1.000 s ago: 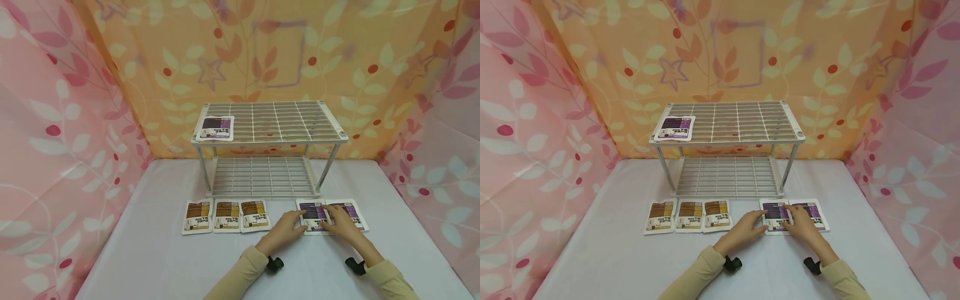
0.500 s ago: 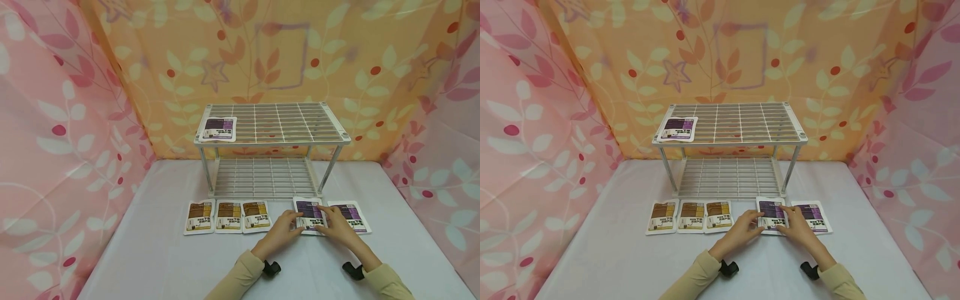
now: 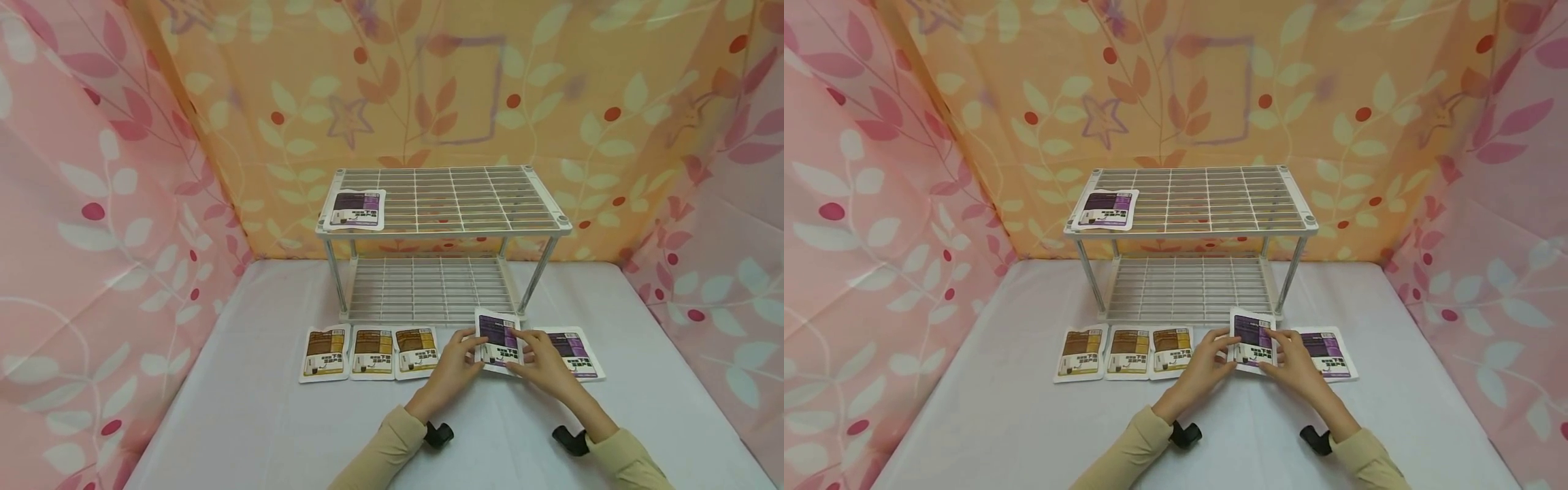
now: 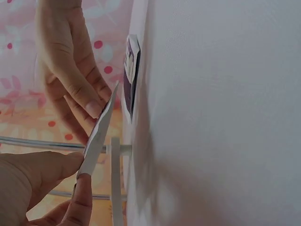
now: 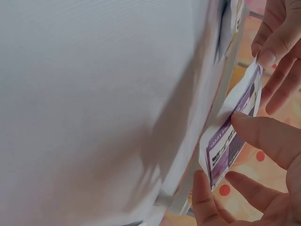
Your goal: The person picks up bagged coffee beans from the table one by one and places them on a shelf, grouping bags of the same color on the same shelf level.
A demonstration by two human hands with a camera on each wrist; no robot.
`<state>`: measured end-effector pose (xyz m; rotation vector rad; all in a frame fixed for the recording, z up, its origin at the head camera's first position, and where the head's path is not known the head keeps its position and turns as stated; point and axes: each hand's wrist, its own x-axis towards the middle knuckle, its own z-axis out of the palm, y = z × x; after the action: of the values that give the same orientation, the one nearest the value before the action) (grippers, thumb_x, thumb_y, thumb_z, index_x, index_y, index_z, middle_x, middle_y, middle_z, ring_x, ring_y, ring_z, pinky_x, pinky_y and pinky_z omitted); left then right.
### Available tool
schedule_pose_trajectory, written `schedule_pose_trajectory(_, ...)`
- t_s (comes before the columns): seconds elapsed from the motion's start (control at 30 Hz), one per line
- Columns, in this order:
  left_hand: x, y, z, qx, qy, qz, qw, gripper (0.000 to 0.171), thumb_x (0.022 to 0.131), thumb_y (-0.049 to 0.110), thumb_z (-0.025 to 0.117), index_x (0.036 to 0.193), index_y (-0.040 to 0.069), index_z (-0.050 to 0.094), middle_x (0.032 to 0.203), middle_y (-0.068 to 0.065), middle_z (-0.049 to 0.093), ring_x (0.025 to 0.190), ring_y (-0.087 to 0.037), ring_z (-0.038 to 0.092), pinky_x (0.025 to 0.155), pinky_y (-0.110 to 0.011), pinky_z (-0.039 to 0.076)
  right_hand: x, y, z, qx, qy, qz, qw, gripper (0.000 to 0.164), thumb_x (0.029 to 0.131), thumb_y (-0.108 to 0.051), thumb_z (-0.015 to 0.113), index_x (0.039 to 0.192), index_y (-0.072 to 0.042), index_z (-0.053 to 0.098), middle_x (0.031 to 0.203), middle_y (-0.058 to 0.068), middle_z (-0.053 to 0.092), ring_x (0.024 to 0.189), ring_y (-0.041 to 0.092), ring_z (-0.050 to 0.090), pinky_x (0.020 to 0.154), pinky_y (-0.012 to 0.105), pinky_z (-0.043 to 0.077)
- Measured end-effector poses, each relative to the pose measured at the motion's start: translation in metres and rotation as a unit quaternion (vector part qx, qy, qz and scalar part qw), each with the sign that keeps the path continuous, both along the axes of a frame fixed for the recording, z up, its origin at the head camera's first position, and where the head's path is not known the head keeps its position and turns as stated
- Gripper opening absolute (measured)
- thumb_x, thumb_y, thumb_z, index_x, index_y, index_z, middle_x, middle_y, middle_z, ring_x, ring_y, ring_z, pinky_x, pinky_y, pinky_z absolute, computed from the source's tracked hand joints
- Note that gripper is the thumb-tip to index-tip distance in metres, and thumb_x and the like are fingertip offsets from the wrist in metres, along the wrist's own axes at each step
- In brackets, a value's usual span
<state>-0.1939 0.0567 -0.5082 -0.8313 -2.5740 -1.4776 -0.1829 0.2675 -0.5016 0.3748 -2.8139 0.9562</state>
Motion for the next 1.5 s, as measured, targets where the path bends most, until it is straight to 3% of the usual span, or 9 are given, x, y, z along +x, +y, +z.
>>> schedule_pose_trajectory(0.13,-0.002,-0.004,0.004,0.009,0.003,0.009,0.9999,0.046,0.079,-0.003,0.068,0.123,0.005,0.059,0.136,-0.015,0.044,0.088,-0.017,0.059,0.069,-0.012,0.05,-0.002,-0.005,0.002,-0.015,0.015,0.002,1.0,0.067,0.071,-0.012,0.079,0.131,0.0,0.049,0.12,0.029,0.043,0.083,0.03,0.059,0.068,0.037,0.053)
schedule_pose_trajectory(0.33,-0.003,-0.009,0.01,-0.01,-0.008,0.018,0.9998,0.051,0.078,0.001,0.071,0.127,0.005,0.056,0.14,-0.014,0.04,0.084,-0.014,0.059,0.068,-0.014,0.05,-0.005,-0.013,0.006,-0.048,0.015,0.005,0.999,0.069,0.071,-0.005,0.078,0.132,0.001,0.047,0.125,0.031,0.037,0.092,0.037,0.056,0.071,0.04,0.055)
schedule_pose_trajectory(0.5,-0.004,-0.015,0.017,-0.02,-0.009,0.033,0.9992,0.053,0.078,0.001,0.071,0.128,0.004,0.054,0.142,-0.014,0.038,0.081,-0.014,0.059,0.065,-0.013,0.048,-0.009,-0.02,0.007,-0.061,0.045,0.014,0.997,0.069,0.069,-0.001,0.079,0.13,0.004,0.048,0.127,0.032,0.036,0.096,0.039,0.053,0.07,0.041,0.055)
schedule_pose_trajectory(0.87,-0.012,-0.03,0.018,0.008,-0.007,0.057,0.9983,0.06,0.076,-0.003,0.071,0.132,0.003,0.05,0.142,-0.015,0.036,0.083,-0.015,0.055,0.069,-0.017,0.048,-0.013,-0.038,0.013,-0.07,0.092,0.027,0.993,0.062,0.066,0.002,0.079,0.123,0.007,0.055,0.131,0.032,0.037,0.105,0.043,0.051,0.073,0.042,0.054)
schedule_pose_trajectory(1.03,-0.014,-0.037,0.019,0.01,-0.013,0.063,0.9979,0.063,0.075,-0.002,0.072,0.133,0.003,0.048,0.14,-0.015,0.036,0.085,-0.014,0.054,0.072,-0.028,0.052,-0.014,-0.044,0.013,-0.056,0.105,0.037,0.992,0.064,0.065,0.002,0.08,0.124,0.004,0.055,0.133,0.029,0.037,0.092,0.036,0.058,0.073,0.043,0.053)
schedule_pose_trajectory(1.13,-0.014,-0.041,0.022,0.01,-0.012,0.065,0.9978,0.063,0.074,-0.002,0.072,0.133,0.003,0.049,0.139,-0.015,0.036,0.086,-0.015,0.054,0.073,-0.034,0.052,-0.015,-0.049,0.014,-0.055,0.105,0.046,0.992,0.067,0.064,0.003,0.08,0.126,0.003,0.054,0.135,0.028,0.035,0.093,0.034,0.056,0.073,0.043,0.052)
schedule_pose_trajectory(1.37,-0.014,-0.051,0.027,0.011,-0.015,0.082,0.9964,0.064,0.073,-0.002,0.073,0.132,0.003,0.05,0.14,-0.015,0.035,0.09,-0.019,0.052,0.062,-0.016,0.047,-0.017,-0.06,0.019,-0.046,0.123,0.058,0.99,0.068,0.063,0.003,0.081,0.126,0.002,0.055,0.137,0.028,0.034,0.092,0.029,0.056,0.07,0.04,0.052)
schedule_pose_trajectory(1.5,-0.014,-0.057,0.031,0.005,-0.003,0.091,0.9959,0.064,0.073,-0.001,0.074,0.132,0.004,0.05,0.14,-0.016,0.034,0.093,-0.02,0.053,0.064,-0.015,0.046,-0.02,-0.066,0.022,-0.037,0.151,0.059,0.986,0.067,0.062,0.001,0.082,0.124,0.001,0.057,0.137,0.027,0.037,0.089,0.025,0.054,0.069,0.037,0.05)
